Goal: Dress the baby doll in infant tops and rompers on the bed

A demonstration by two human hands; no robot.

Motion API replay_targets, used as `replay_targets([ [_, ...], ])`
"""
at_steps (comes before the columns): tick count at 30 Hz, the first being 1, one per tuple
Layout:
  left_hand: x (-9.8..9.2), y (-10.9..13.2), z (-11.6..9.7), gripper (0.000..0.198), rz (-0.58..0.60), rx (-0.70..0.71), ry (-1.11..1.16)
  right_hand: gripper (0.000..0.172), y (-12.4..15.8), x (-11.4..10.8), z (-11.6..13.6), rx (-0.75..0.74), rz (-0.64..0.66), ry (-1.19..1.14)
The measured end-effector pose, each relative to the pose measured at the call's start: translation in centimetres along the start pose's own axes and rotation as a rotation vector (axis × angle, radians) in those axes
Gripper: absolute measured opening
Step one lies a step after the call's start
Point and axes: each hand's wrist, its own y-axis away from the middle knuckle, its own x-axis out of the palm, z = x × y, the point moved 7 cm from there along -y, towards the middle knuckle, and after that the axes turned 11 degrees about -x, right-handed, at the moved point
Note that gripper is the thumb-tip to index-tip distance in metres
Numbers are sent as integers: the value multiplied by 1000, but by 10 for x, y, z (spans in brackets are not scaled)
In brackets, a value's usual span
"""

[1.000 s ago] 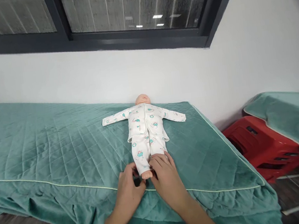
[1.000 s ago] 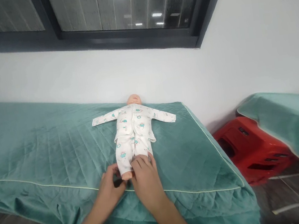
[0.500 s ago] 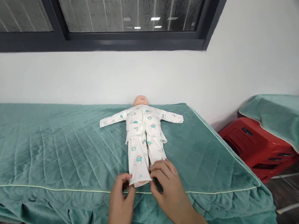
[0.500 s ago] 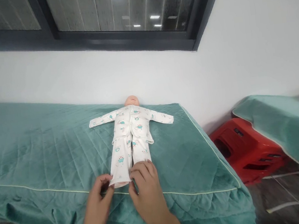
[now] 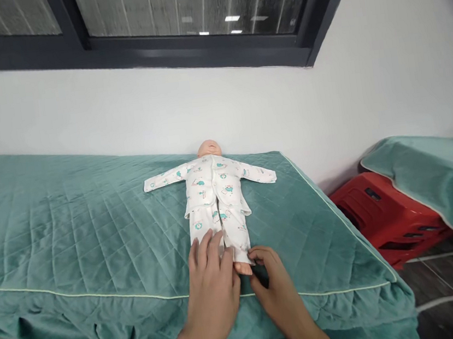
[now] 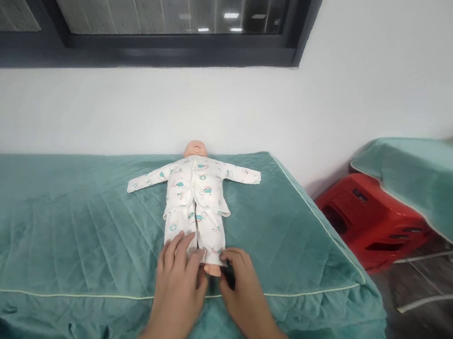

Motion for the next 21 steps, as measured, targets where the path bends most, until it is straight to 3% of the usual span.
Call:
replay_targets([
  [5, 7, -9, 7, 9, -2, -4, -23, 4, -13, 7, -4, 14, 60, 126],
  [9, -3, -7, 9, 9, -48, 11, 55, 8, -26, -1, 9, -23, 95, 127],
  [15, -19, 3, 9, 10, -107, 11, 185, 10, -24, -35, 56, -230, 37, 248],
  [21, -7, 17, 17, 12, -115, -13, 184, 20, -9, -19, 51, -254, 105, 302],
])
